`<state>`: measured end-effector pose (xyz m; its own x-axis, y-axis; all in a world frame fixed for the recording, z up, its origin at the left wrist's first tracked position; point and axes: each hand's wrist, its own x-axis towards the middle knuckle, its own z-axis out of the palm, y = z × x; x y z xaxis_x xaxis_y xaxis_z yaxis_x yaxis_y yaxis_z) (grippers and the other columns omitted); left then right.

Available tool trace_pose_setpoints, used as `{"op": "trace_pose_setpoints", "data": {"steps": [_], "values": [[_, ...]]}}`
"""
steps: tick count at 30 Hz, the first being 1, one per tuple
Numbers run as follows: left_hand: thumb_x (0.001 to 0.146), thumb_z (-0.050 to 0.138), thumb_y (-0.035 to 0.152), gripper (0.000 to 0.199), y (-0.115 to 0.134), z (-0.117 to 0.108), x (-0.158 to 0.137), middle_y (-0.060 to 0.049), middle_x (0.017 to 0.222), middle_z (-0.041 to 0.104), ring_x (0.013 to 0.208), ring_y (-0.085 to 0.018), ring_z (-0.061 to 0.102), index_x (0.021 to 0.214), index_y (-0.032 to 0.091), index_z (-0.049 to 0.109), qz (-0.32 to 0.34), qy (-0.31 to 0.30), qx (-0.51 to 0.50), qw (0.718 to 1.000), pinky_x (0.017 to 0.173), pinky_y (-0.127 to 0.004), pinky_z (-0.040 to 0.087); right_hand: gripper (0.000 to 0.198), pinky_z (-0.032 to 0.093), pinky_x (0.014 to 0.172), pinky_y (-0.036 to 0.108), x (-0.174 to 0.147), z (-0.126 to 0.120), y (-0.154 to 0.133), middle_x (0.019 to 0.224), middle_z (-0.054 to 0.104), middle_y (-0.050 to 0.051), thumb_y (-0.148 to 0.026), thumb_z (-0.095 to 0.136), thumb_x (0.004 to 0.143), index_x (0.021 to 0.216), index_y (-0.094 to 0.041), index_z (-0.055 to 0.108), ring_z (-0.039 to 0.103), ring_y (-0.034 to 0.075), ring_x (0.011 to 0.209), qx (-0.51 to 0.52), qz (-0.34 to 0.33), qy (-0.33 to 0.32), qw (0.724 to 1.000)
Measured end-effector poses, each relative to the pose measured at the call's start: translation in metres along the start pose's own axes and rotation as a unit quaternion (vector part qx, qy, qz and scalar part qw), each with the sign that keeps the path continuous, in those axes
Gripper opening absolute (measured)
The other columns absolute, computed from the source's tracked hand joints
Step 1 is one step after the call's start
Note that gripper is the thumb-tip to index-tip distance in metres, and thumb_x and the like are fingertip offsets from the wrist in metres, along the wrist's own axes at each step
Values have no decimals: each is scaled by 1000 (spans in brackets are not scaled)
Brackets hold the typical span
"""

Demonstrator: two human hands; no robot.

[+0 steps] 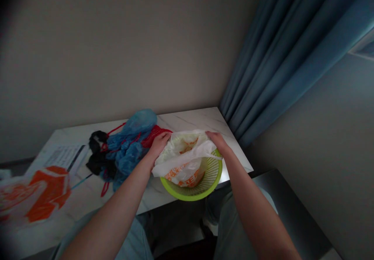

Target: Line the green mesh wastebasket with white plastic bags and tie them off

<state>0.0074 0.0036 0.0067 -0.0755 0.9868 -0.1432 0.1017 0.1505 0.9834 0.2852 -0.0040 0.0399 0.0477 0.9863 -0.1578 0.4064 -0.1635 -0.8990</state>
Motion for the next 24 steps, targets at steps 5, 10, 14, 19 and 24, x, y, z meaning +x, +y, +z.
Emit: {"op": "trace_pose_setpoints", "data": {"steps": [5,10,14,19,24], "values": [[78,57,45,30,18,-3,-6,-4,82,68,81,-20,61,85,17,66,89,-25,102,990,77,-31,46,20,49,76,31,2,-6,-6,92,71,5,-27,57,77,91,-19,67,63,19,81,-91,-179,54,978],[86,56,43,28,37,-9,-20,-7,92,71,87,-22,63,92,19,67,193,-81,263,942,79,-32,45,16,42,70,28,-19,-17,-25,80,70,6,-21,52,79,81,-17,68,61,18,75,-249,-215,10,944],[95,44,37,30,45,-9,-25,-8,87,70,81,-22,63,87,20,66,222,-91,340,909,76,-32,44,29,30,58,29,-34,-24,-34,59,59,5,-19,45,84,59,-17,59,48,15,58,-350,-164,-30,922],[94,48,37,26,43,-5,-27,-10,89,72,85,-23,66,93,20,68,186,-69,358,912,78,-33,46,39,29,57,29,-35,-27,-30,63,62,8,-34,46,93,61,-17,60,49,16,60,-351,-119,-49,927],[92,51,37,24,39,0,-27,-12,92,72,89,-24,66,93,19,67,162,-45,331,929,81,-33,47,37,36,55,27,-23,-32,-12,65,64,5,-49,61,86,67,-18,63,53,15,59,-260,-21,-41,965]]}}
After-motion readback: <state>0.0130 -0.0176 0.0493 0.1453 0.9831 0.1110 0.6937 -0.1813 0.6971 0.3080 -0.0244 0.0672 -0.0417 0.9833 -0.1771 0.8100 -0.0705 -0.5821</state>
